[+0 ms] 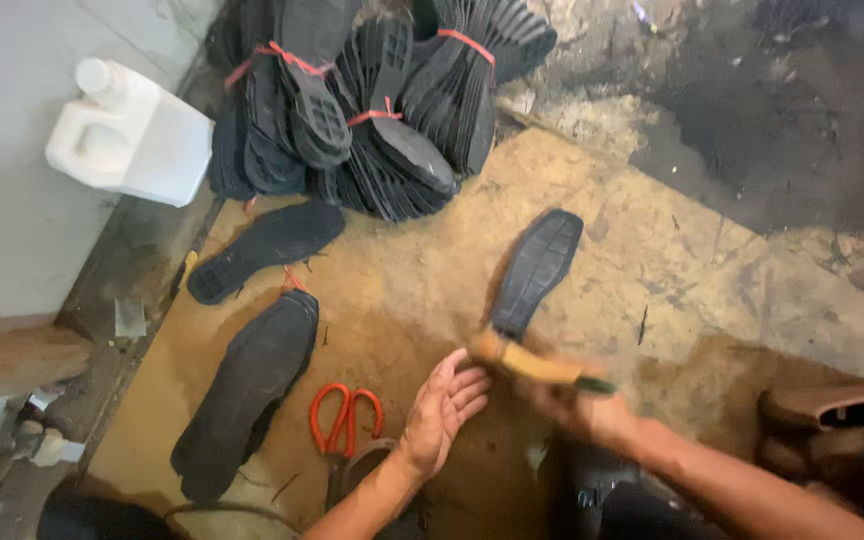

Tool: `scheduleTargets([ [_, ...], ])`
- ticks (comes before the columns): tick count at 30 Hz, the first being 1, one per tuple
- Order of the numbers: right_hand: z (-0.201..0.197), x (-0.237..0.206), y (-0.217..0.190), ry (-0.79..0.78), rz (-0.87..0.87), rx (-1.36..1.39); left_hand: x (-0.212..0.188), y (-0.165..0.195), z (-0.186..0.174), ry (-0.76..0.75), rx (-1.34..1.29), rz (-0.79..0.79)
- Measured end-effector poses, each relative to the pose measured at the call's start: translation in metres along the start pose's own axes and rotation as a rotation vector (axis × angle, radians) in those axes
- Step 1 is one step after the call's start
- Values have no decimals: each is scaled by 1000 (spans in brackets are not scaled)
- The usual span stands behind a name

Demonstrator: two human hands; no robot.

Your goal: The person sits on the floor and uses a brush to clean the textured surface of black shoe soles. They handle the soles one at a time, brushing both sides, and occasionally use scissors to cut a red rubber band from a bundle of soles.

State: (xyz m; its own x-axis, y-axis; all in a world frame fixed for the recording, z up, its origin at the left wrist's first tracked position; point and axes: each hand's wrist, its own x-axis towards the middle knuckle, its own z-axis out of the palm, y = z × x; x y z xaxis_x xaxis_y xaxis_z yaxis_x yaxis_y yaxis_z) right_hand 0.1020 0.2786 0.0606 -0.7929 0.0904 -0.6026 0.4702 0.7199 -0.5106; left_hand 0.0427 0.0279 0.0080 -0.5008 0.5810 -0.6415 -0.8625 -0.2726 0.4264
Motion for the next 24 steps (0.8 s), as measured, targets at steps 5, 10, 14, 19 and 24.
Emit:
scheduleTargets([
  [5, 1, -18, -8, -203, -306, 250, 11, 15, 4, 87, 349, 199],
  [10, 10, -33, -19, -218, -407, 276, 18, 55, 36, -27, 1668, 1043],
  [14, 25, -37, -13, -383, -395, 198, 18, 85, 78, -181, 1930, 1004],
  [19, 30, -37, -4, -390, -461, 228, -5, 126, 133, -141, 1379, 981],
  [24, 20, -34, -10, -438, -258, 205, -60, 164, 171, -182, 619, 593],
])
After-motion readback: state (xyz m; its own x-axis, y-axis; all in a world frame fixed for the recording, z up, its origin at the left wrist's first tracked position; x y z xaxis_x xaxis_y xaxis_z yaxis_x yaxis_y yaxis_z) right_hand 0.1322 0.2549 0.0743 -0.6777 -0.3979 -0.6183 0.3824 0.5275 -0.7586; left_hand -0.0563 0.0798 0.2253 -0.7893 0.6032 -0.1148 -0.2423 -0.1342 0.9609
